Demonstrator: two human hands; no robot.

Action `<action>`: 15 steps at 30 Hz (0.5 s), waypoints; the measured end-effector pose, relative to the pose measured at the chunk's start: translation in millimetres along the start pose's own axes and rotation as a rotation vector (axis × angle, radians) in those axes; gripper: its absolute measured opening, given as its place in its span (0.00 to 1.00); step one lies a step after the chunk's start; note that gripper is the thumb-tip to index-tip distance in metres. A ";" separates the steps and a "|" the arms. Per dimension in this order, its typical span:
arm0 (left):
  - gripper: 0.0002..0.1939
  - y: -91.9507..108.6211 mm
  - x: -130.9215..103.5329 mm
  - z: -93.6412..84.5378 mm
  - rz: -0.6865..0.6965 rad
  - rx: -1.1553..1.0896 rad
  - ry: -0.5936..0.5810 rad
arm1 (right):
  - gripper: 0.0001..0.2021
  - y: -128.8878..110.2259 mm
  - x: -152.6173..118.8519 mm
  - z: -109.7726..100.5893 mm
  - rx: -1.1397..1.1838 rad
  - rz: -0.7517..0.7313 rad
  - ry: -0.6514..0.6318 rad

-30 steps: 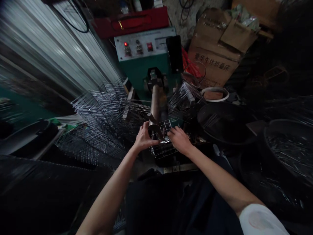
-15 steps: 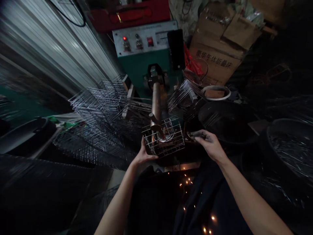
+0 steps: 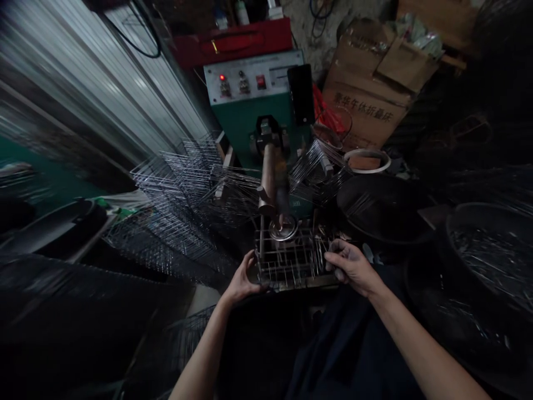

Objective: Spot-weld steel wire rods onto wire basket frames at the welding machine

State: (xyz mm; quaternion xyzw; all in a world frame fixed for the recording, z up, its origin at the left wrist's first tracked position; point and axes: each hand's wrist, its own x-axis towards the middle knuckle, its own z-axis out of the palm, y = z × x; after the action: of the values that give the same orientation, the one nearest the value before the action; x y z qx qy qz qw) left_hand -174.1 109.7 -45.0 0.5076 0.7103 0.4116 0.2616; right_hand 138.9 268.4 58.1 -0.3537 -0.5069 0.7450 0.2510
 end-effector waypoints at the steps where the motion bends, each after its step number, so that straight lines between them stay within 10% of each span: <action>1: 0.55 6.3 -8.5 -0.2 0.043 0.063 -0.035 | 0.23 -0.3 -2.9 1.9 -0.020 0.020 -0.048; 8: 0.56 76.6 -3.6 18.9 0.033 0.493 -0.030 | 0.15 6.2 3.9 30.3 -0.377 -0.144 -0.476; 15: 0.51 119.3 6.2 26.2 0.130 0.635 0.111 | 0.08 32.7 24.9 49.9 -1.363 -0.868 -0.343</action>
State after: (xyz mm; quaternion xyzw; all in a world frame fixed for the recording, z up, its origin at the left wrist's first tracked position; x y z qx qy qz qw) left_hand -95.2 141.3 43.0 0.5850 0.7824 0.2121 0.0244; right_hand 83.9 246.0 32.6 -0.0827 -0.9704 0.1546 0.1660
